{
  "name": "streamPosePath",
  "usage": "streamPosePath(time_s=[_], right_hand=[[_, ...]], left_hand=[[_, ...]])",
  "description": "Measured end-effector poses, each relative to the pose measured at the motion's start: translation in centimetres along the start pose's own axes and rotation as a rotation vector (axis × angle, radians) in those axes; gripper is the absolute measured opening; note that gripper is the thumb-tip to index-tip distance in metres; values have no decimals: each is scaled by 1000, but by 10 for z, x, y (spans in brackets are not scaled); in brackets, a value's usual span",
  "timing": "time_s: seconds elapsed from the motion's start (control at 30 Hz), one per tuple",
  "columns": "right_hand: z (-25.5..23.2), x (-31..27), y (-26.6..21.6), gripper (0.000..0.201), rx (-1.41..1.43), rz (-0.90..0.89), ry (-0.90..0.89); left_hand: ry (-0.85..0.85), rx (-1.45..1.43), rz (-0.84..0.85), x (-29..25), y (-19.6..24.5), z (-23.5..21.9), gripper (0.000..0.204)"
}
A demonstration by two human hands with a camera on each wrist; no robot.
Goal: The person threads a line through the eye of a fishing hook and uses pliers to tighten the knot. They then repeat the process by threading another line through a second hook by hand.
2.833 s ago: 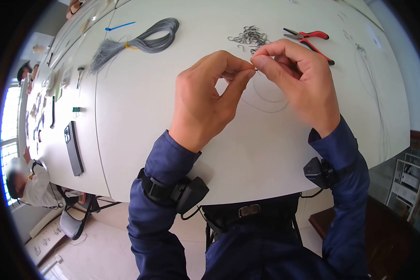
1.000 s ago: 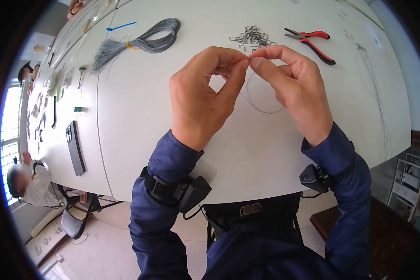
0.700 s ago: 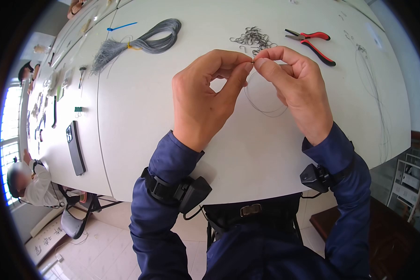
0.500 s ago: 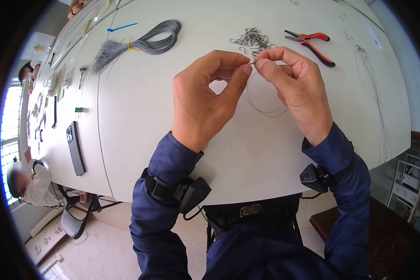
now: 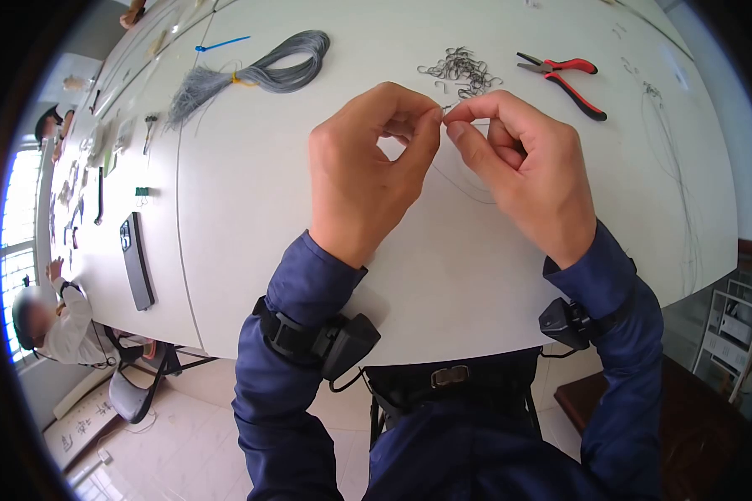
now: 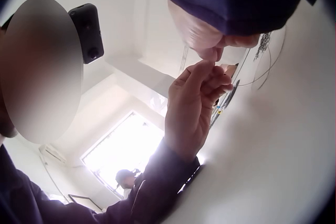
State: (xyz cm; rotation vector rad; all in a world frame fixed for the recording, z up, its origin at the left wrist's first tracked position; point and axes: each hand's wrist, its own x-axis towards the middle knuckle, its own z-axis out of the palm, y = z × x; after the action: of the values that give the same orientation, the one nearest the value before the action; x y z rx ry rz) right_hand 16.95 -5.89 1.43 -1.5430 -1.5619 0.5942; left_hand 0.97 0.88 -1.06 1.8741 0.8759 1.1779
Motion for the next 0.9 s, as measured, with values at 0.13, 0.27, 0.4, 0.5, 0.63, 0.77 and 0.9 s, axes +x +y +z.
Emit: streamPosePath(time_s=[0.13,0.27,0.4,0.5,0.63,0.77,0.9], right_hand=[[-6,6,8,11,-26,-93,51],[-10,11,17,13,106,5,15],[-7,13,28,18,277,81,6],[-6,13,28,19,278,144,-44],[-3,9,20,19,238,147,-76],[-3,10,19,20,297,155,-51],[-1,11,24,24,392,121,7]], left_hand=[[-103,127,162,1,-1,-1,5],[-165,118,123,-1,4,-1,5],[-173,38,41,-2,6,-2,6],[-166,-39,-65,-2,10,-5,8],[-159,-104,-96,-1,10,-6,11],[-131,-196,-87,-1,8,-2,7],[-217,-228,-143,-2,13,-4,11]])
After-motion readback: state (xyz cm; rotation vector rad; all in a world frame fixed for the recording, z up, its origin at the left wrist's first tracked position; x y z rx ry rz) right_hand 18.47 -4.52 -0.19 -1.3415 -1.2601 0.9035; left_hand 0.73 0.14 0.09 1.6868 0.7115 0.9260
